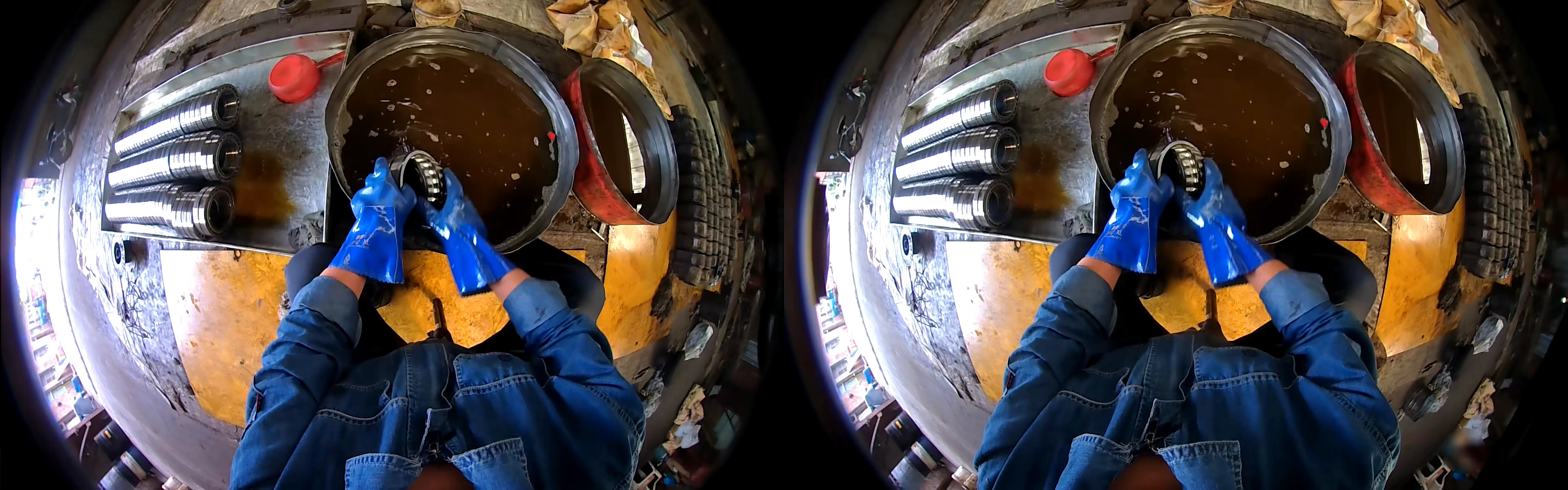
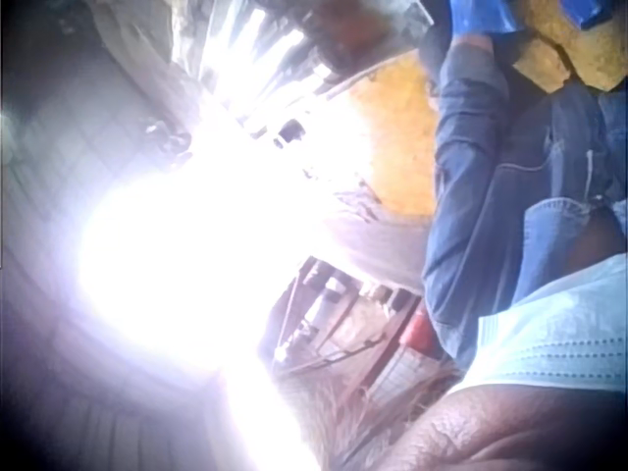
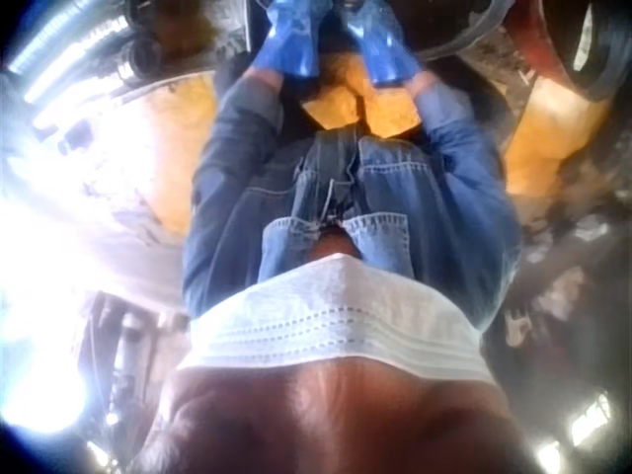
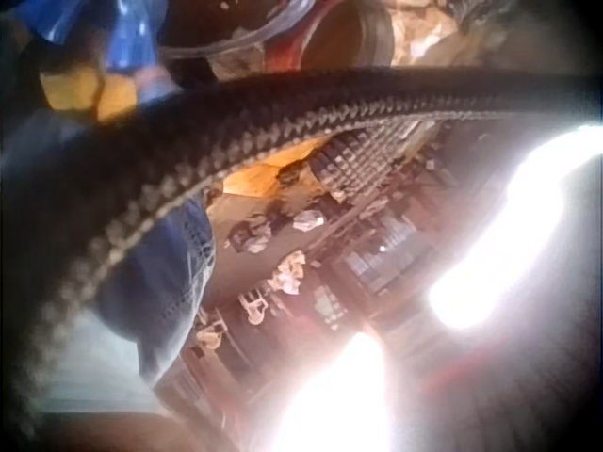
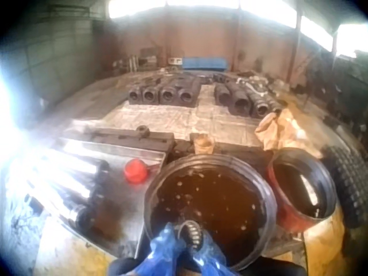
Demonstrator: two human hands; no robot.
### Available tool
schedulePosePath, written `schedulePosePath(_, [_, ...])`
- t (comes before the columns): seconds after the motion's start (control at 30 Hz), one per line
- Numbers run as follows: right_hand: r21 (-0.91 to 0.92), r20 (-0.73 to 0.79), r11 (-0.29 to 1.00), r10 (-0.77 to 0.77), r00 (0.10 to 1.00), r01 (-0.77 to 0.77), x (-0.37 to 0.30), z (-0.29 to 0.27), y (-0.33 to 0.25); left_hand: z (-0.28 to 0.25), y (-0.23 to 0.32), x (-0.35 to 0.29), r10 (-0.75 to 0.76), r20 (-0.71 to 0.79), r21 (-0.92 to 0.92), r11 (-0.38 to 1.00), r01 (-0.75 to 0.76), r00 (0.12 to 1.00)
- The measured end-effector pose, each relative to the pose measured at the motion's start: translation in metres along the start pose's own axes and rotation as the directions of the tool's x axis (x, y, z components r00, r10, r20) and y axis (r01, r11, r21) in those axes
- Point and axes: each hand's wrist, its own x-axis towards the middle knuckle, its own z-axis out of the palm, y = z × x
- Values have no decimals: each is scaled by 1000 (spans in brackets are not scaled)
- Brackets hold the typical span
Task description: The person repeatedly picks up cylindrical metal parts from a metal tray, dips them into a bucket of dark liquid, and scrubs them by hand. After cleaning, the parts are placed back onto the tray. The process is repeated for multiple parts in a continuous loop.
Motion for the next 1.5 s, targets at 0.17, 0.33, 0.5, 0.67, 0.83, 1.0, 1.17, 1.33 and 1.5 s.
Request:
schedulePosePath(0.17, [152, 331, 988, -14, 943, -39, 66, -26, -24, -6, 10, 2, -25, 23, -57, 998, 27, 999])
schedulePosePath(0.33, [247, 340, 969, -75, 937, -12, 92, 5, 12, -6, 10, 2, 38, 38, -87, 996, -34, 999])
schedulePosePath(0.5, [-79, -50, 987, 138, 989, -142, -17, 19, -1, 2, -3, 2, -24, -16, -22, 999, 24, 1000])
schedulePosePath(0.67, [329, 275, 940, -185, 943, 89, 45, -37, -39, -2, 9, 10, -5, -40, -204, 979, -3, 999])
schedulePosePath(0.83, [631, 552, 720, -156, 819, -288, 60, -3, -27, 9, -10, 2, 206, -111, -133, 966, -220, 972])
schedulePosePath(1.0, [243, -343, 868, -342, 875, 434, 45, 67, 91, 31, -2, 13, 64, -147, -224, 970, -96, 987])
schedulePosePath(1.17, [173, 144, 981, -117, 983, 92, 80, 11, 28, 12, 0, 2, 42, -72, -332, 941, -64, 997])
schedulePosePath(1.33, [394, 473, 913, -101, 875, -108, 61, 1, -41, 25, -6, 7, 42, -117, -245, 967, -70, 992])
schedulePosePath(1.5, [10, -213, 790, -597, 773, 613, 38, 33, 36, 23, 1, 21, 263, -218, -91, 953, -287, 940])
